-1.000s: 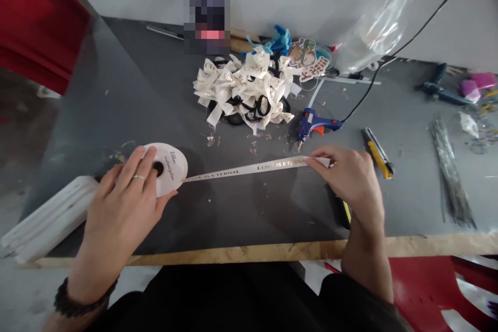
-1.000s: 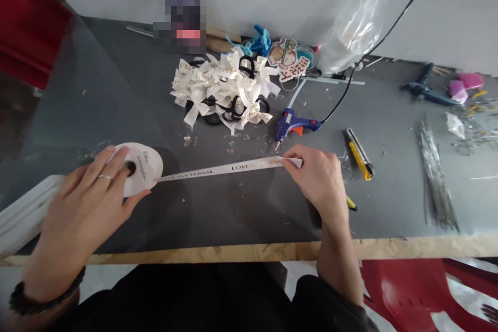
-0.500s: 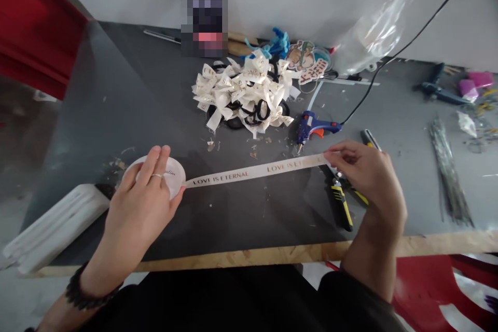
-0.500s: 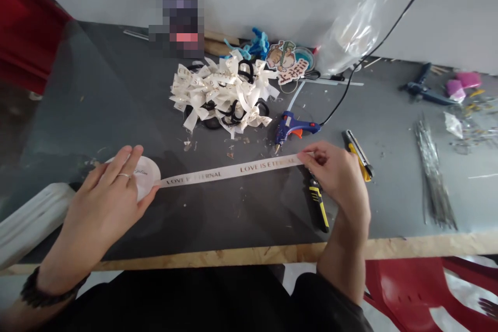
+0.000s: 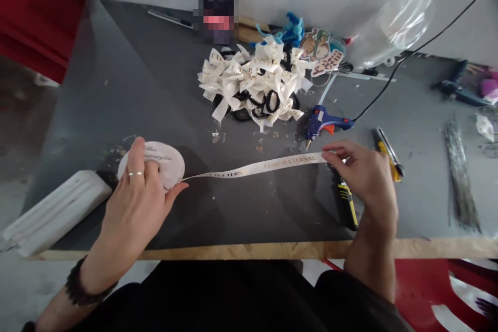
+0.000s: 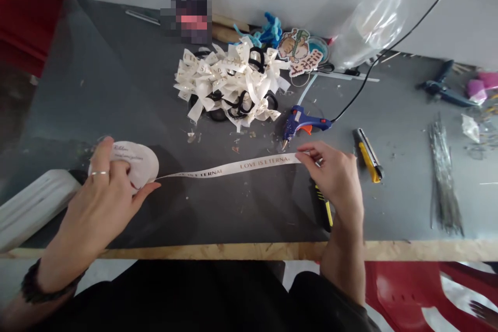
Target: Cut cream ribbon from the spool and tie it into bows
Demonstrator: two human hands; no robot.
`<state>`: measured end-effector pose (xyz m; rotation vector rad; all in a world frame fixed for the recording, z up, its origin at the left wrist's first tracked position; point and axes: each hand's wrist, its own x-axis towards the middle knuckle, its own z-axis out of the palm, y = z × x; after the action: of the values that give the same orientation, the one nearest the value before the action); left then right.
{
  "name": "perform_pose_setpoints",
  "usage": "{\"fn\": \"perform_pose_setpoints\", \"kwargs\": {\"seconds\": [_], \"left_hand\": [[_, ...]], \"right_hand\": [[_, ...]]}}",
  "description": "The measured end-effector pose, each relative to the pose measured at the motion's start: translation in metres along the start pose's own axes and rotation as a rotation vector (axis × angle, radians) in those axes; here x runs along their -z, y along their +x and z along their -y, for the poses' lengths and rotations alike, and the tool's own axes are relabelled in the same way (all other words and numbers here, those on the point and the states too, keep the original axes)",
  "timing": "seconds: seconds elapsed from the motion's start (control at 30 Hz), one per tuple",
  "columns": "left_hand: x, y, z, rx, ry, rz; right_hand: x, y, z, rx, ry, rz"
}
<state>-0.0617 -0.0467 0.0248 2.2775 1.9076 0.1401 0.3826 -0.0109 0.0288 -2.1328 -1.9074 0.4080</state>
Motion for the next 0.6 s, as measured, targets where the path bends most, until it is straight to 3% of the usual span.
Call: {"fn": "perform_pose_setpoints", "kwargs": {"seconds": [0.13,0.23,0.3,0.33,0.43,0.5,0.6], "left_hand": [[0.012,0.005,0.002,-0.158,0.006,0.007],[0.016,0.021,0.008,-0.419,0.02,0.097],[0.013,0.035,0.016,-0.49,0.008,0.119],[0.011,0.043,0.02,-0.527,-0.018,0.126],[0.006,0.064,0.03,-0.61,-0.074,0.21],[0.006,0.077,0.03,-0.679,-0.141,0.331],[0.008,0.093,0.024,-0.712,-0.196,0.479]], "right_hand": [[0.001,-0.002,0.006,-0.033,0.09,-0.034],[0.007,-0.011,0.007,-0.074,0.035,-0.211],[0.015,-0.025,0.005,-0.128,-0.082,-0.31],[0.018,-0.034,0.003,-0.157,-0.148,-0.296],[0.025,-0.067,-0.007,-0.241,-0.338,0.003],[0.022,-0.087,-0.014,-0.279,-0.409,0.127],[0.008,-0.105,-0.018,-0.279,-0.387,0.186]]}}
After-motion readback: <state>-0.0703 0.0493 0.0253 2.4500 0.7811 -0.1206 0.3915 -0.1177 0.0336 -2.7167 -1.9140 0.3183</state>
